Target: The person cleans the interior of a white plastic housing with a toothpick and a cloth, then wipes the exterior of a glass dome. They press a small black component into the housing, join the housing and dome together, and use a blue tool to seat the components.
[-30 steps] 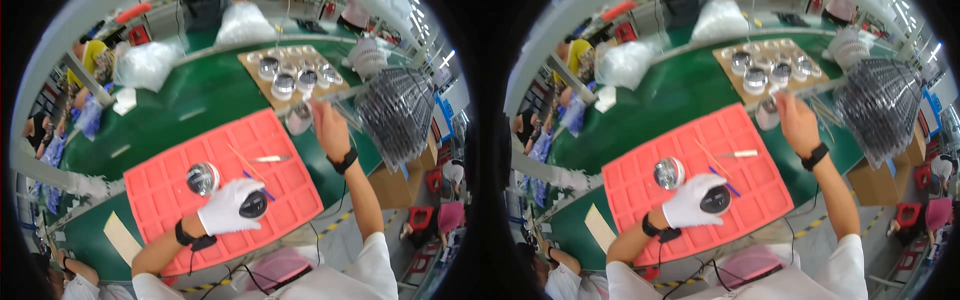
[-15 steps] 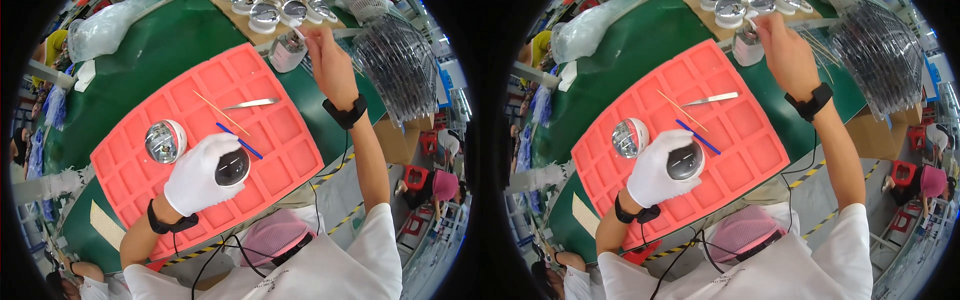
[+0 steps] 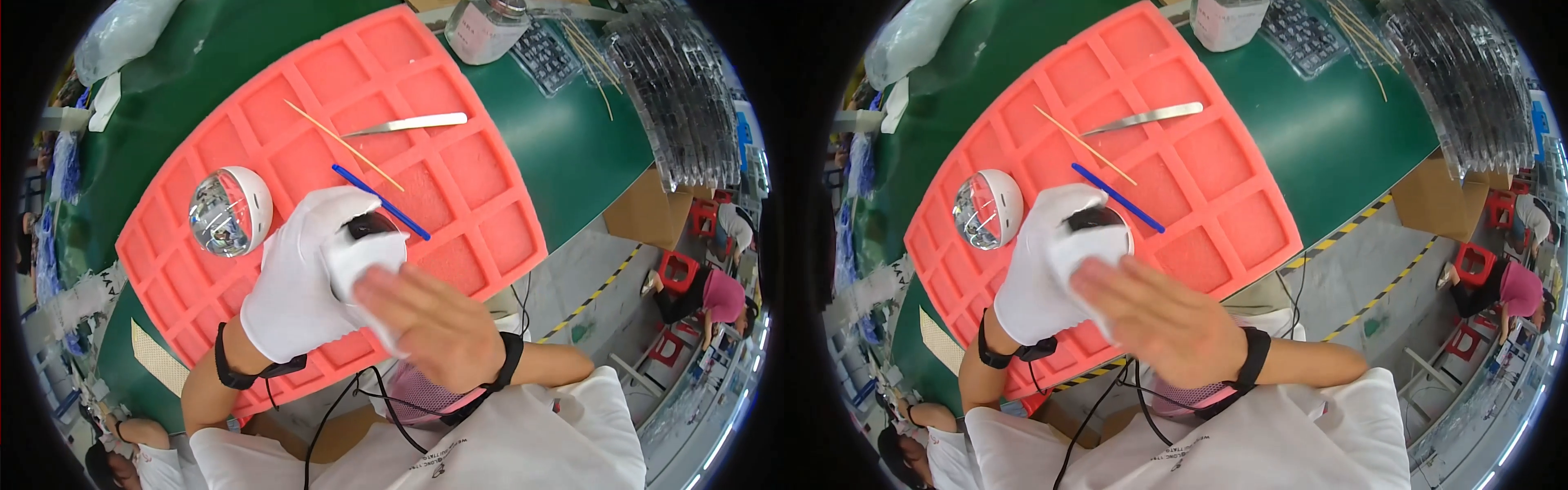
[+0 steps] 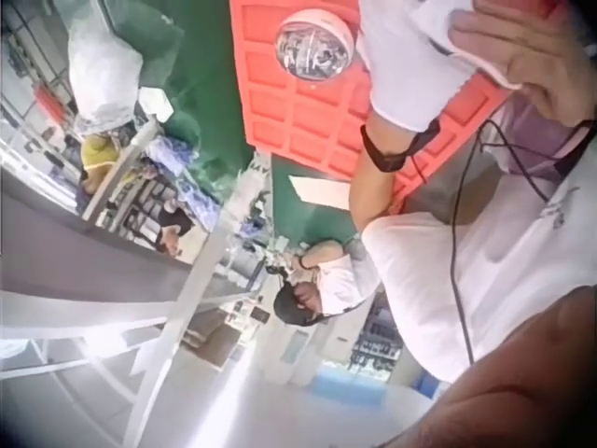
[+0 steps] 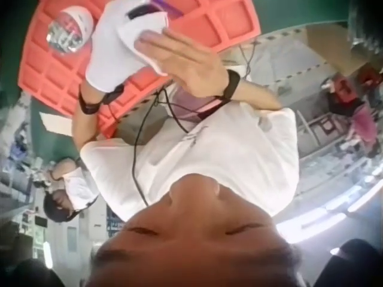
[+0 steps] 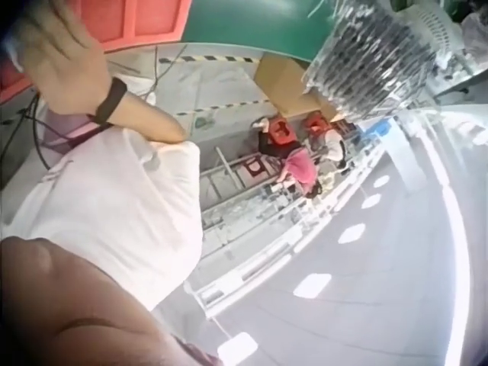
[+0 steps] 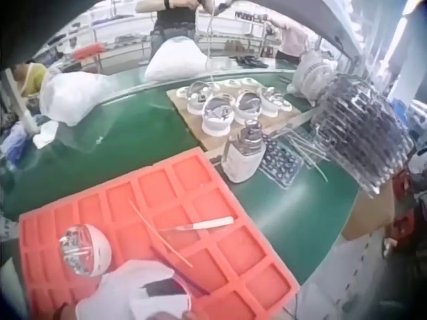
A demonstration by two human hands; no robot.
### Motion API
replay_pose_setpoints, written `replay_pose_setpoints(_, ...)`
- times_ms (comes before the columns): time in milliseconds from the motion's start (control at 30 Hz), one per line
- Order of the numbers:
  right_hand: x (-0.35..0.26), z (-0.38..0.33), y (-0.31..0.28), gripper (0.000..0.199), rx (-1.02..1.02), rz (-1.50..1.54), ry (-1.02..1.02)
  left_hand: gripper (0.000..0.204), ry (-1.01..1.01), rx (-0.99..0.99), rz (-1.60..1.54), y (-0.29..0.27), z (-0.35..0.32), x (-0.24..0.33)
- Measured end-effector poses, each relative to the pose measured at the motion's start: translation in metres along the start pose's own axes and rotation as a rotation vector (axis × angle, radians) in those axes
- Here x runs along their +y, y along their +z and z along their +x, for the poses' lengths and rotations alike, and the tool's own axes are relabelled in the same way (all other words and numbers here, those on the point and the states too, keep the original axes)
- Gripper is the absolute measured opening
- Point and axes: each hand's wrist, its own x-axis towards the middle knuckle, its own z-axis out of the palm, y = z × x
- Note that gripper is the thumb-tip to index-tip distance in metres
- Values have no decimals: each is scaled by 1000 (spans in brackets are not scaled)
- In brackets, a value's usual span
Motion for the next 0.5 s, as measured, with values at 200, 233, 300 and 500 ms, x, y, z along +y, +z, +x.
replay_pose_setpoints(200,2,15,-1,33,2,-404,-58,69,-165,-53,-207,2,-1,3)
replay_pose_setpoints(233,6,20,-5,41,20,-259,61,69,-147,-30,-131,4,-1,4)
replay_pose_setpoints(300,7,15,-9,61,-81,-183,74,68,-97,-49,-91,1,2,3)
replay_pose_setpoints(500,9,11,-3,62,-59,-222,81,63,-100,-23,-95,1,-2,2)
